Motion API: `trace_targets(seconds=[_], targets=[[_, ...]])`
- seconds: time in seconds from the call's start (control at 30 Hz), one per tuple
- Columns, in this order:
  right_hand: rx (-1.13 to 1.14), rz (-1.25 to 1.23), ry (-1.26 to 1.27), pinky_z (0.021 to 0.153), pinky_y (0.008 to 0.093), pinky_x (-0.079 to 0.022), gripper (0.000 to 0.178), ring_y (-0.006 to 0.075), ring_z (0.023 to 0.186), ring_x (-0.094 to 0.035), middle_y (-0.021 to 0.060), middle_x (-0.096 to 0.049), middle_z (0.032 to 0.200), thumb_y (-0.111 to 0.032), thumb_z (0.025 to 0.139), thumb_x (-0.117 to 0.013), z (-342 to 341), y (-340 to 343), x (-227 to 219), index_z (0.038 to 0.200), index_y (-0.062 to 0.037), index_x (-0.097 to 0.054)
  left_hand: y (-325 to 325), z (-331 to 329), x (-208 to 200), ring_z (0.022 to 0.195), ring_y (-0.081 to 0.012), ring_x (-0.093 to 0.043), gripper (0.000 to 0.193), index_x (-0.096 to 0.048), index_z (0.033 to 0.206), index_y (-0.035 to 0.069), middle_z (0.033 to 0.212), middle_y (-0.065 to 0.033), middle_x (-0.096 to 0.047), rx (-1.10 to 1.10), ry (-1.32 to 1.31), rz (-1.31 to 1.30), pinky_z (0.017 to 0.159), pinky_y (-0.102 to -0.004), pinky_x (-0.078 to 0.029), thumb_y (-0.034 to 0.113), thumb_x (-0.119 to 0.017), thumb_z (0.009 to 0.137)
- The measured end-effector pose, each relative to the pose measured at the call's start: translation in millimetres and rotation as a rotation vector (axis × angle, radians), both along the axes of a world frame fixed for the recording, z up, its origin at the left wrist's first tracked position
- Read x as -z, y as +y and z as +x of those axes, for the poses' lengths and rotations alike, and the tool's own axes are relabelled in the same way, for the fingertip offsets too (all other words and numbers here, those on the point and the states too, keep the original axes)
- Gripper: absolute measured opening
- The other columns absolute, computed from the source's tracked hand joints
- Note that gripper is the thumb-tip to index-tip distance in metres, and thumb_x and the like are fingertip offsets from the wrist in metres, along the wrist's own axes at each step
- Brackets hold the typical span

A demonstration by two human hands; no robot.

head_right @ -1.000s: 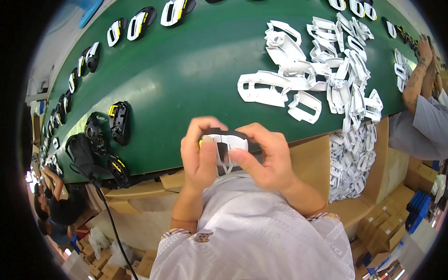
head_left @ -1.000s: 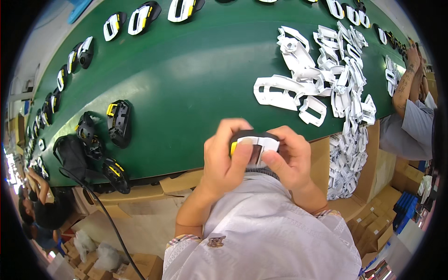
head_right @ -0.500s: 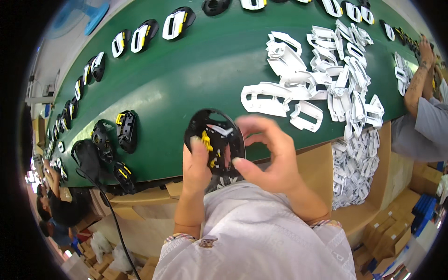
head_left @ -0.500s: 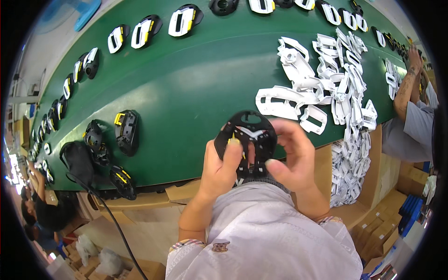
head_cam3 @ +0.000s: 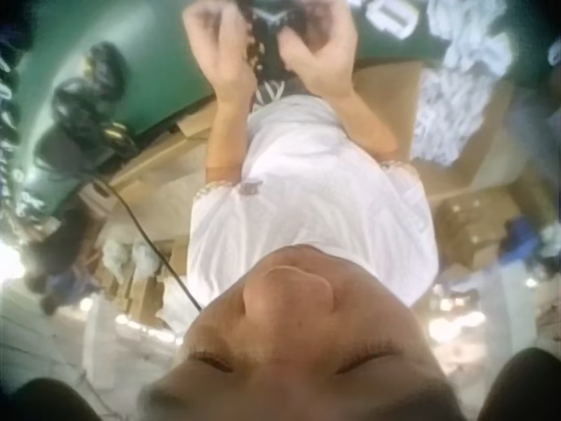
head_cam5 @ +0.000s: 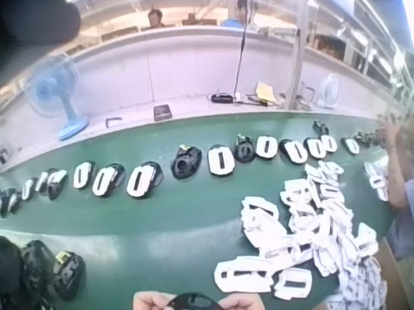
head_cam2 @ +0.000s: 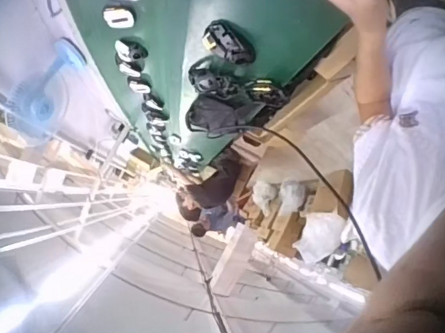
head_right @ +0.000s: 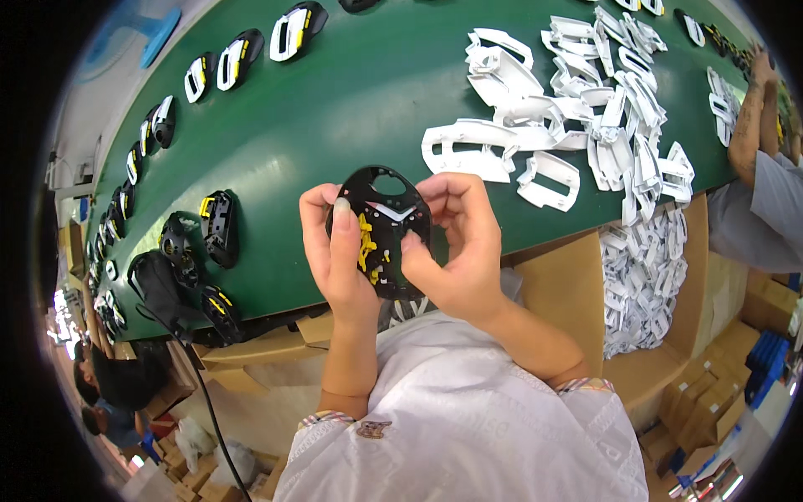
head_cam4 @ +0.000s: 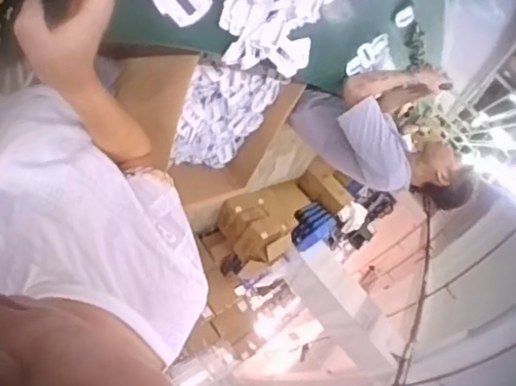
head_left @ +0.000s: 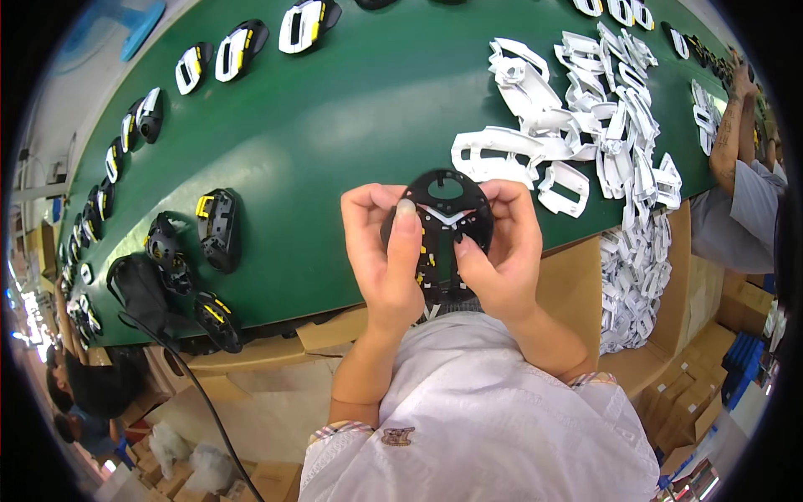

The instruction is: The person assembles small plastic housings, white plastic brackets, and electronic components by hand on a production line.

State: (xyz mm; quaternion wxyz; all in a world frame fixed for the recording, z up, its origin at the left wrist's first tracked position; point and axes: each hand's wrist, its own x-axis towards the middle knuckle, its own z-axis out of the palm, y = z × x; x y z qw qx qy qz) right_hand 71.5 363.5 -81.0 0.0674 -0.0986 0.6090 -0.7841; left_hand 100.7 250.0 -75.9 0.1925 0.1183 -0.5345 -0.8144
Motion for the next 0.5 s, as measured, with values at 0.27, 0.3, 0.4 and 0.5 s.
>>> trace_targets(seconds=[0.27, 0.3, 0.4, 0.5], targets=[[-0.089, 0.063, -0.102, 0.079, 0.0248, -0.046, 0.035, 0.0095, 0.086, -0.058, 0.006, -0.062, 0.096, 0.002, 0.07, -0.063, -3, 4, -7, 0.103, 0.0017, -0.053, 8, 5, -2, 0.086, -0.0097, -0.048, 0.02, -0.038, 0.103, 0.001, 0.098, -0.0103, -0.053, -0.044, 0.066, -0.108, 0.077, -0.0249, -0.042, 0.015, -0.049, 0.094], [-0.103, 0.091, -0.043, 0.08, 0.0249, -0.046, 0.032, 0.0103, 0.09, -0.059, 0.0068, -0.062, 0.099, 0.001, 0.069, -0.063, -6, 5, -5, 0.101, 0.0018, -0.055, 7, 4, 0, 0.088, -0.0104, -0.049, 0.022, -0.041, 0.104, 0.002, 0.101, -0.0083, -0.05, -0.038, 0.082, -0.149, 0.08, -0.0251, -0.042, 0.019, -0.049, 0.094], [-0.117, 0.052, -0.051, 0.08, 0.0253, -0.046, 0.032, 0.0103, 0.089, -0.058, 0.0067, -0.063, 0.098, 0.001, 0.07, -0.063, -3, 5, -1, 0.101, 0.0017, -0.055, 7, 6, 0, 0.088, -0.0104, -0.05, 0.023, -0.04, 0.105, 0.002, 0.101, -0.0083, -0.051, -0.058, 0.105, -0.163, 0.08, -0.0249, -0.042, 0.02, -0.048, 0.095], [-0.127, 0.068, -0.05, 0.08, 0.0255, -0.046, 0.032, 0.0104, 0.088, -0.058, 0.0079, -0.063, 0.098, 0.002, 0.07, -0.062, 1, 5, -1, 0.101, 0.0018, -0.054, 7, 10, -1, 0.087, -0.0109, -0.05, 0.022, -0.038, 0.104, 0.001, 0.1, -0.0112, -0.052, -0.069, 0.099, -0.197, 0.078, -0.0254, -0.043, 0.018, -0.047, 0.095]])
